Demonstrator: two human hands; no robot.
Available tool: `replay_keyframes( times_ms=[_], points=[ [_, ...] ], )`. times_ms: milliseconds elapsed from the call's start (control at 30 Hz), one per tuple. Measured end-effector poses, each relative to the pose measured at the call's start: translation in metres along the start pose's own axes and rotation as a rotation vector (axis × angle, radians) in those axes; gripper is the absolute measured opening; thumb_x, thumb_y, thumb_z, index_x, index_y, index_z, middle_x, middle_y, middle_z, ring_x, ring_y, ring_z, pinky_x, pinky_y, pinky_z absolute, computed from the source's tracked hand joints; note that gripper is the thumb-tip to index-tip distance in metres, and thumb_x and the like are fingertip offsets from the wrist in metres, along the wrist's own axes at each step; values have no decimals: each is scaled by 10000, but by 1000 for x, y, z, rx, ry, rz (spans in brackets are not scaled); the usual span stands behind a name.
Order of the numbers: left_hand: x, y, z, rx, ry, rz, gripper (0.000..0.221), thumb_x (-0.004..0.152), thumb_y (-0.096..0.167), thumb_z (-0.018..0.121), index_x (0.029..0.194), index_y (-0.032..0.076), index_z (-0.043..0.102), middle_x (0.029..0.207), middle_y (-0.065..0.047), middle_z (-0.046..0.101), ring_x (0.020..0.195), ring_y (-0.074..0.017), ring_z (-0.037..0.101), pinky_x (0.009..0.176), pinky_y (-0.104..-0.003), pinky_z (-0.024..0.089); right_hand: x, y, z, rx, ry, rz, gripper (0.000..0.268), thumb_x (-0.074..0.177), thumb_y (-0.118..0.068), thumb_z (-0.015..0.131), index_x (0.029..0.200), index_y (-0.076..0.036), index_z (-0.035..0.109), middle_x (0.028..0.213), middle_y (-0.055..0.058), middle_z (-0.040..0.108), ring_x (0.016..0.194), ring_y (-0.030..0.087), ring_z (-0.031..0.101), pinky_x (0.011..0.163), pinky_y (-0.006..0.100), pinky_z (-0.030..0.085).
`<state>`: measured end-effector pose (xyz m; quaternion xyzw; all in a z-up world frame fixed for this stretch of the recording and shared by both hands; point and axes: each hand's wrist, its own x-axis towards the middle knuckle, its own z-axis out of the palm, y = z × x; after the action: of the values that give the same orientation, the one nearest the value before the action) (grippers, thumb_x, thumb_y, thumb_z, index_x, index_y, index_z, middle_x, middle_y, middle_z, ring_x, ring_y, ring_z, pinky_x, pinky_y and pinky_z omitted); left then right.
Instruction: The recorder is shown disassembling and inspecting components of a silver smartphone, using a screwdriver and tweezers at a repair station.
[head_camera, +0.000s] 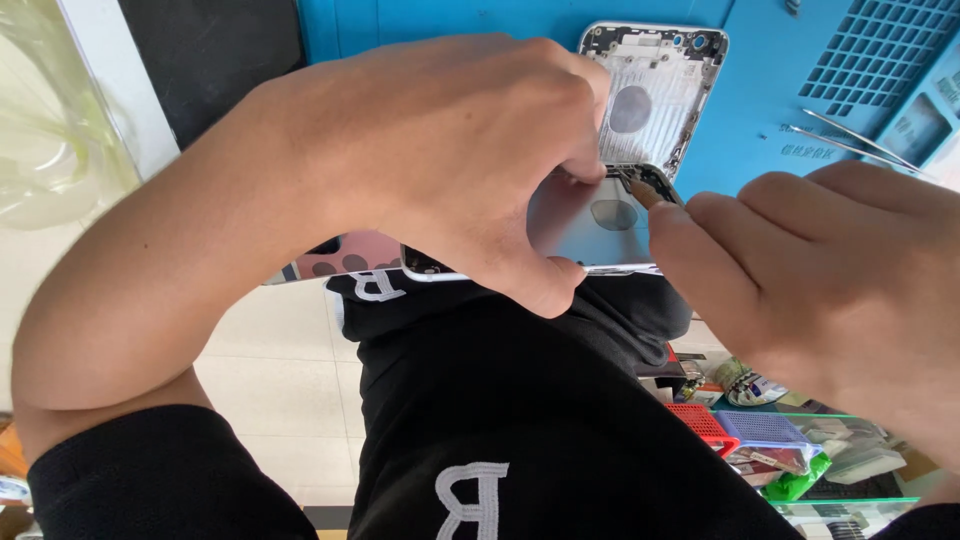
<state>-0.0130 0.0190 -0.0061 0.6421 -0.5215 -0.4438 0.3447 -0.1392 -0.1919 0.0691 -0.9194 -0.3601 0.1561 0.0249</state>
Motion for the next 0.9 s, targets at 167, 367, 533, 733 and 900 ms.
replay_keyframes(
  times_ms=[167,367,533,733,900],
  points=[
    [3,1,-3,17,-29,9,422,647,434,818,619,29,704,779,-117,578,572,-299,546,481,-434,431,-4,-7,0,-96,-213,66,173,931,-294,639,967,-127,666,699,-61,531,657,104,591,584,288,464],
    [2,2,-1,26,-27,-6,419,642,430,814,630,25,709,767,-113,579,569,-289,534,458,-431,425,-8,-5,0,-64,-191,54,191,887,-230,703,1024,-97,700,683,-54,569,676,108,625,597,284,479],
    [2,-1,0,-14,1,25,417,640,425,817,675,20,723,771,-107,585,528,-284,555,467,-420,432,-3,-5,-4,-2,-59,28,294,727,-211,682,970,-46,678,790,-5,642,761,133,675,639,277,511],
    [3,-1,0,-34,-18,32,404,651,421,829,666,30,730,781,-104,593,540,-286,560,474,-426,428,0,-6,-6,-8,36,37,363,699,-162,659,1032,-30,712,784,5,661,698,136,664,601,277,489],
    [4,1,-1,-15,-30,21,406,634,411,829,654,22,712,780,-108,594,574,-289,571,514,-422,445,-9,-4,-1,11,-166,109,386,926,-380,681,1152,-69,722,634,-48,522,574,122,570,567,299,455]
  ],
)
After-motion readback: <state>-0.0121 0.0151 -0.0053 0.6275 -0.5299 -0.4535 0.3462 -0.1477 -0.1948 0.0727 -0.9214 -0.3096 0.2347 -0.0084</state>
